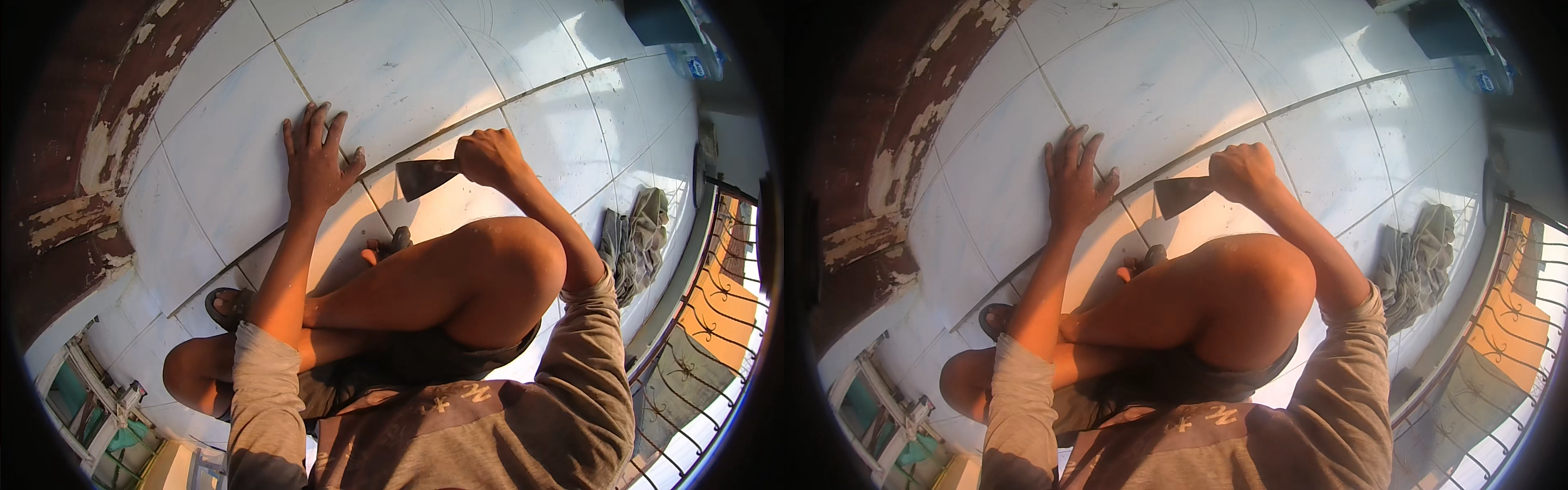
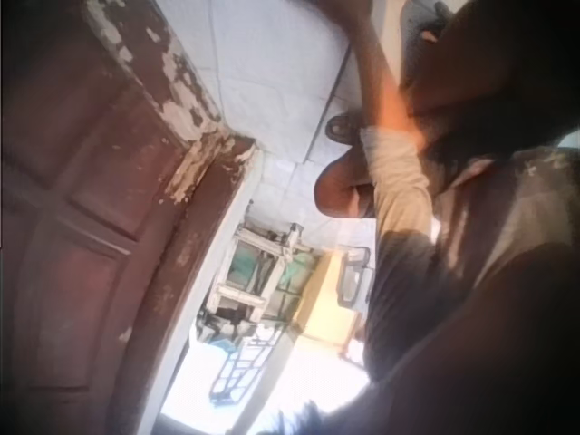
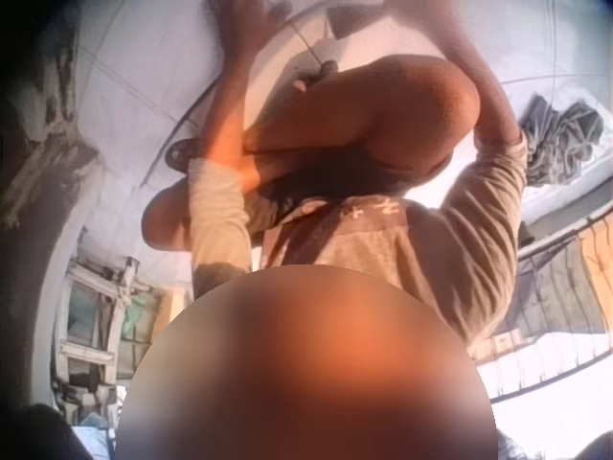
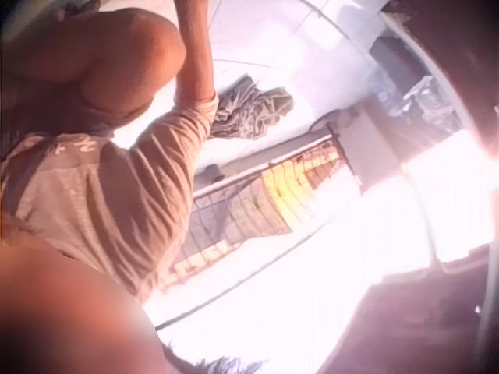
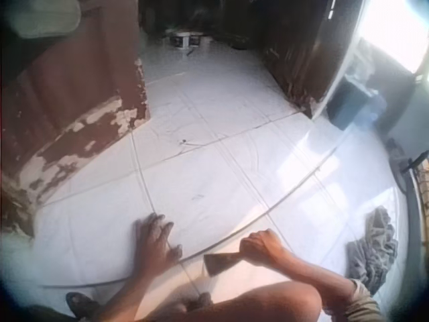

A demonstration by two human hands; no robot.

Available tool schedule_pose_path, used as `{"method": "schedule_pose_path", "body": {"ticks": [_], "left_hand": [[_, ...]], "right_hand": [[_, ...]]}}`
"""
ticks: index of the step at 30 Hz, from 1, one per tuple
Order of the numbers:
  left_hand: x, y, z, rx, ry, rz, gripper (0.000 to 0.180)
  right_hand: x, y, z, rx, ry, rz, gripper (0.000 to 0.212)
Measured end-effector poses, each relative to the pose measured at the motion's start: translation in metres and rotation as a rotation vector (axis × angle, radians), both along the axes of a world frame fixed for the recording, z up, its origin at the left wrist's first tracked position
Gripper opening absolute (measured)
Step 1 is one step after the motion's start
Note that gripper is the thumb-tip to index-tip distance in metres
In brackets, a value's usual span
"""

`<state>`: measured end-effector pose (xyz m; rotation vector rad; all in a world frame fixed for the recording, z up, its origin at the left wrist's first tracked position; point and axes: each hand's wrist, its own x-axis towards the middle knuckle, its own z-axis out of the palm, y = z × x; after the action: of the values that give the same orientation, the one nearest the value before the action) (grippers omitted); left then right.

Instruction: The person sits on a tiled floor and uses a metal scraper to remove material from the grout lines and tile surfaces. They move across different sections of the floor, scraping along the seams and occasionally adjusting their position.

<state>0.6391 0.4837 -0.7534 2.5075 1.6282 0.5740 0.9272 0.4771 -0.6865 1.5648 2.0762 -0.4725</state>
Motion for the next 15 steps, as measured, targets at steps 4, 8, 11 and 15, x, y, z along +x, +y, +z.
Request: {"method": "schedule_pose_path", "body": {"ticks": [4, 8, 11, 15], "left_hand": [[0.001, -0.003, 0.001, -0.004, 0.027, 0.008, 0.061], [-0.001, 0.0, 0.0, -0.006, 0.009, -0.002, 0.062], [-0.004, -0.003, 0.0, -0.013, 0.011, 0.006, 0.062], [0.004, -0.002, -0.003, -0.006, -0.006, -0.001, 0.061]], "right_hand": [[0.035, 0.009, 0.014, 0.06, -0.136, -0.115, 0.064], [-0.021, -0.008, -0.014, -0.067, 0.003, 0.146, 0.065], [0.033, 0.013, 0.013, -0.048, -0.098, -0.084, 0.067], [0.001, -0.009, -0.005, 0.084, 0.016, 0.077, 0.064]]}}
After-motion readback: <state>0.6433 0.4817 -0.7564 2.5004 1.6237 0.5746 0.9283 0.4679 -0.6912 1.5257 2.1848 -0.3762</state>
